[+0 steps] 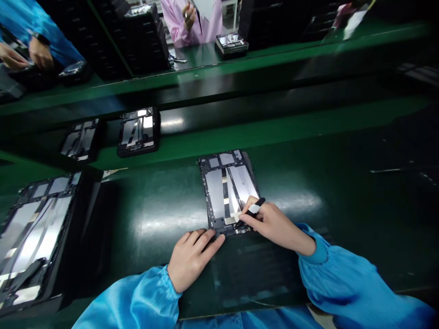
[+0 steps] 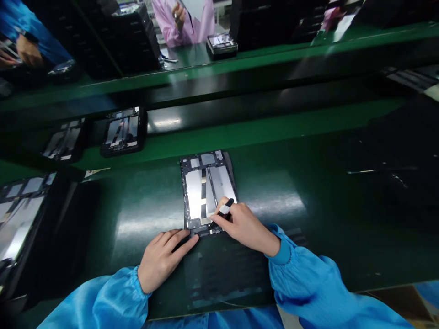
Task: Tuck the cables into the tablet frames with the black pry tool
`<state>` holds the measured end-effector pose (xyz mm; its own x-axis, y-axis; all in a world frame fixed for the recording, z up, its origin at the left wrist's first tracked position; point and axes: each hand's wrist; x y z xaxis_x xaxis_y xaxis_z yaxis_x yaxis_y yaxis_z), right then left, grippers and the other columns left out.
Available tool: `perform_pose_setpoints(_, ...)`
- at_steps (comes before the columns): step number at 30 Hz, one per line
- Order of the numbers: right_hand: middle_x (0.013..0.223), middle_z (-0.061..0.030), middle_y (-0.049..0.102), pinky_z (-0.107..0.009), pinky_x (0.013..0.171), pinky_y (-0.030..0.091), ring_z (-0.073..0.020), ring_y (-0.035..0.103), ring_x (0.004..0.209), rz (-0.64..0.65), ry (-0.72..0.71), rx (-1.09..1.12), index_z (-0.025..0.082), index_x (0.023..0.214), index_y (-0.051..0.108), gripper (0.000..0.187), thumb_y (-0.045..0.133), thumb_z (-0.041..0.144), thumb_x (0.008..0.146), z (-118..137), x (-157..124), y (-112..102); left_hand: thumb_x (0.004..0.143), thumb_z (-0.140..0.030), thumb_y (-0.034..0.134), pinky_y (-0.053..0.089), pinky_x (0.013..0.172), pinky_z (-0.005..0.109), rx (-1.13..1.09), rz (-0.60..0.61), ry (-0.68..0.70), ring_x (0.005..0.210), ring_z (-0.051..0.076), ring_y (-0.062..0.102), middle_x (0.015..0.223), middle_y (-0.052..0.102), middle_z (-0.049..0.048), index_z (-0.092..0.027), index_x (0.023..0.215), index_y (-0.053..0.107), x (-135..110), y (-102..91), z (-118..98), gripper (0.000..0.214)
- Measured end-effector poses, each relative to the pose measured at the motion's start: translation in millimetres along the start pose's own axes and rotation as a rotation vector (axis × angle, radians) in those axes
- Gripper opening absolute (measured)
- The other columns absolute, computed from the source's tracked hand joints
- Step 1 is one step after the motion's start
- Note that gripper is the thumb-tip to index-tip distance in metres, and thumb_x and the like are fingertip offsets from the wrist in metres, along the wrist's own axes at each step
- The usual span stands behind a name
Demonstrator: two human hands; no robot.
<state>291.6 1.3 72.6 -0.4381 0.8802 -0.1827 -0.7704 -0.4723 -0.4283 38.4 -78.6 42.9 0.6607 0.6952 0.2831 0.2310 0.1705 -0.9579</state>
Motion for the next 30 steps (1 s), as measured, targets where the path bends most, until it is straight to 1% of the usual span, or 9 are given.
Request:
perform_pose_setpoints(3, 0.069, 0.0014, 0.059, -0.026, 0.052, 0.041, -0.0151, 0.057, 0.058, 0.003, -0.022, -0.034, 0.022, 0.079, 0.058, 0.018, 0.057, 0.033, 0.093, 1.2, -3.6, 1.3, 0.100, -0.011, 0.039, 0.046, 0.079, 0.033, -0.021, -0.013, -0.018, 0.100, 0.021, 0.057, 0.114, 0.064, 0.0081, -0.020, 0.129, 0.058, -0.3, 1.4, 0.2, 0.035)
perform_pose_setpoints(7, 0.071, 0.0008, 0.061, -0.026, 0.053, 0.041, -0.0154, 0.058, 0.060, -0.006, -0.029, -0.019, 0.022, 0.078, 0.059, 0.019, 0.056, 0.033, 0.093, 0.9, -2.8, 4.5, 0.099, -0.012, 0.042, 0.047, 0.081, 0.033, -0.026, -0.023, -0.025, 0.101, 0.022, 0.058, 0.114, 0.063, 0.0087, -0.021, 0.128, 0.058, -0.4, 1.6, 0.9, 0.034)
perform_pose_setpoints(15, 0.069, -0.0003, 0.068, -0.028, 0.057, 0.048, -0.0194, 0.068, 0.066, -0.011, 0.034, 0.144, 0.022, 0.080, 0.058, 0.017, 0.059, 0.034, 0.091, -5.3, -1.2, 7.5, 0.098, -0.012, 0.045, 0.047, 0.082, 0.034, -0.028, -0.036, -0.018, 0.105, 0.023, 0.058, 0.118, 0.063, 0.0101, -0.020, 0.127, 0.059, 0.6, 2.7, 0.5, 0.034)
perform_pose_setpoints(19, 0.066, 0.0000, 0.068, -0.027, 0.054, 0.050, -0.0211, 0.071, 0.067, -0.024, 0.062, 0.211, 0.022, 0.079, 0.057, 0.019, 0.063, 0.036, 0.089, -8.5, 0.0, 10.1, 0.098, -0.012, 0.044, 0.047, 0.083, 0.034, -0.017, -0.034, -0.014, 0.107, 0.023, 0.058, 0.120, 0.063, 0.0107, -0.020, 0.127, 0.058, 1.2, 3.0, -0.1, 0.034)
perform_pose_setpoints(24, 0.063, -0.0006, 0.068, -0.027, 0.051, 0.052, -0.0214, 0.070, 0.063, -0.020, 0.122, 0.300, 0.021, 0.079, 0.058, 0.025, 0.066, 0.043, 0.085, -11.9, 1.6, 12.5, 0.099, -0.013, 0.042, 0.047, 0.082, 0.034, -0.006, -0.032, -0.003, 0.108, 0.023, 0.058, 0.121, 0.063, 0.0104, -0.019, 0.127, 0.059, 1.6, 3.2, -0.1, 0.033)
perform_pose_setpoints(27, 0.063, -0.0008, 0.068, -0.028, 0.052, 0.053, -0.0216, 0.071, 0.063, -0.021, 0.125, 0.297, 0.021, 0.078, 0.057, 0.025, 0.068, 0.042, 0.085, -11.9, 1.9, 11.8, 0.099, -0.014, 0.042, 0.048, 0.083, 0.034, 0.008, -0.020, -0.005, 0.108, 0.023, 0.058, 0.120, 0.063, 0.0100, -0.020, 0.127, 0.059, 1.8, 2.9, -0.3, 0.034)
perform_pose_setpoints(30, 0.062, -0.0005, 0.068, -0.028, 0.053, 0.053, -0.0218, 0.071, 0.063, -0.023, 0.120, 0.274, 0.021, 0.078, 0.057, 0.023, 0.067, 0.041, 0.085, -11.4, 1.6, 10.8, 0.099, -0.014, 0.040, 0.047, 0.082, 0.033, 0.026, -0.008, -0.008, 0.106, 0.023, 0.057, 0.118, 0.063, 0.0094, -0.024, 0.130, 0.058, 2.9, 2.6, -0.8, 0.037)
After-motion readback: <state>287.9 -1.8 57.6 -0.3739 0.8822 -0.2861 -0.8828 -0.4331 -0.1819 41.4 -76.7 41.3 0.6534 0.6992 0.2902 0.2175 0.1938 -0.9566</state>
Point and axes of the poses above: each hand's wrist, its own x-axis towards the middle knuckle, its own y-axis out of the palm, z = x × y
